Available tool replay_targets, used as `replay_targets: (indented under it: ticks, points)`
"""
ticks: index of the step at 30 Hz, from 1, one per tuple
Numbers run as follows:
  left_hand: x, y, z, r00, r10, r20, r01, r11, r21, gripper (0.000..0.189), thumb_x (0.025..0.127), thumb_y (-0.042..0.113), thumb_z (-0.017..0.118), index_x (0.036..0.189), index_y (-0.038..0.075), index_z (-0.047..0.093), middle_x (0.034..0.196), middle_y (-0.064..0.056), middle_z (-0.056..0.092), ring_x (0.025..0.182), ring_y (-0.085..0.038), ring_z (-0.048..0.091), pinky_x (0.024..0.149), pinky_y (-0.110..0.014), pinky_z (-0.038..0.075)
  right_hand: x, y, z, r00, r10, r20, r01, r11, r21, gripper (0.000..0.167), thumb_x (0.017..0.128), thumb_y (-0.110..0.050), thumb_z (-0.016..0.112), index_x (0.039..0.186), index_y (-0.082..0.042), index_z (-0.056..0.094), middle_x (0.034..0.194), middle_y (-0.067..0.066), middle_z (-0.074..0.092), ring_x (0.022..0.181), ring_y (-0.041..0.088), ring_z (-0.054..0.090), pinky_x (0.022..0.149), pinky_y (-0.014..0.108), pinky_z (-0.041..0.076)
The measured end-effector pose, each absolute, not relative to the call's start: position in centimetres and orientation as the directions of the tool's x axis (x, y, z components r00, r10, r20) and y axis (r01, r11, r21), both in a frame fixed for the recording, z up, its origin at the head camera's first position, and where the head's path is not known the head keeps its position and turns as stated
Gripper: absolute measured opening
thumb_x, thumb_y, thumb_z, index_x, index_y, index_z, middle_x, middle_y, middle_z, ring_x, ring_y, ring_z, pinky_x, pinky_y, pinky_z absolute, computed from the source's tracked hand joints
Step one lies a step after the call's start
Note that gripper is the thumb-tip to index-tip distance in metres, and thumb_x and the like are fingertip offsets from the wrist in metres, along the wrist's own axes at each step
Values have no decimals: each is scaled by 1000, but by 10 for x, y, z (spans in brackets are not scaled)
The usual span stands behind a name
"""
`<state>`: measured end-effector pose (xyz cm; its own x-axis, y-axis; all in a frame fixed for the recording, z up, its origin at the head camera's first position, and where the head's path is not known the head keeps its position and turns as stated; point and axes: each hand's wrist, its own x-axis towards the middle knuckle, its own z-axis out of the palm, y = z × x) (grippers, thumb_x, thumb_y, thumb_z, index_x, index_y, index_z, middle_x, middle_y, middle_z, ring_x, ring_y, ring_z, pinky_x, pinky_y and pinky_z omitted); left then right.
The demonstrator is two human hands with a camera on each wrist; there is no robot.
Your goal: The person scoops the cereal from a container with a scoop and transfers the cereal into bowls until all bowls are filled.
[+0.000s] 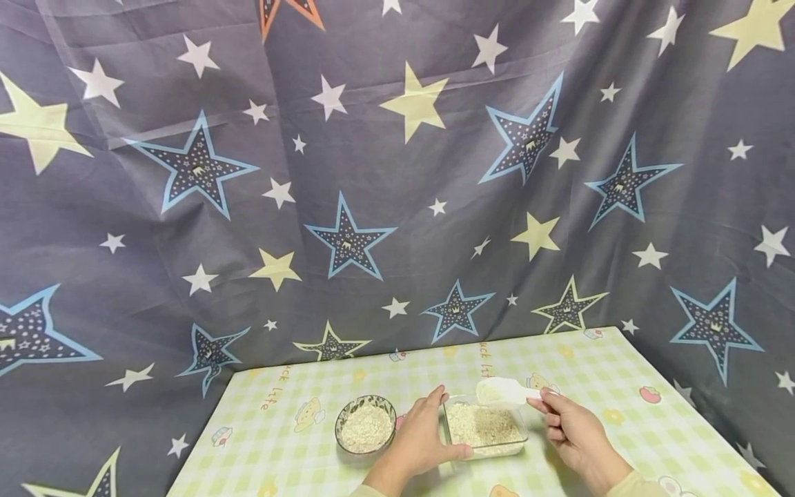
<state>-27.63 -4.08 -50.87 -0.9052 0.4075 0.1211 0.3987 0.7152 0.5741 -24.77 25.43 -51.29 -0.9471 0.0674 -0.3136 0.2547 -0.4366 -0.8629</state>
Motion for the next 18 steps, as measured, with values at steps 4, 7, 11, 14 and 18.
replay_targets:
  ticks: [4, 7, 11, 14, 18]
  points:
    - [-273, -43, -507, -905, 408, 124, 400, 713, 576, 123, 72, 63, 92, 166, 7, 35, 159, -9, 56, 147, -37, 52, 118, -67, 45, -248, 252, -512, -946, 56, -320, 263, -445, -856, 9, 114, -17, 48, 119, -21, 55, 89, -11, 79, 59, -7, 40, 49, 10, 31]
    - [-271, -49, -504, -898, 410, 160, 421, 697, 580, 122, 74, 65, 90, 166, 9, 35, 161, -8, 54, 148, -37, 50, 118, -67, 45, -249, 249, -511, -946, 62, -318, 262, -427, -865, 16, 114, -18, 48, 130, -16, 49, 89, -12, 79, 59, -8, 40, 49, 10, 31]
    - [-271, -70, -499, -887, 397, 236, 459, 698, 549, 117, 76, 64, 89, 166, 9, 37, 162, -9, 53, 149, -37, 49, 120, -64, 44, -249, 246, -505, -948, 71, -310, 257, -400, -879, 43, 115, -19, 45, 155, -8, 36, 89, -14, 78, 58, -9, 38, 48, 9, 30]
    - [-273, -96, -495, -894, 366, 257, 447, 723, 527, 115, 77, 65, 88, 164, 9, 39, 162, -12, 53, 150, -38, 48, 120, -66, 43, -251, 245, -500, -953, 61, -296, 250, -391, -886, 53, 116, -19, 44, 164, -6, 29, 88, -15, 78, 57, -9, 38, 48, 9, 29]
    - [-276, -136, -496, -928, 296, 227, 372, 756, 538, 115, 77, 64, 89, 164, 8, 39, 162, -15, 52, 150, -42, 46, 118, -70, 42, -253, 242, -492, -960, 49, -277, 237, -389, -890, 40, 115, -19, 45, 154, -9, 38, 87, -15, 78, 56, -9, 38, 47, 9, 29]
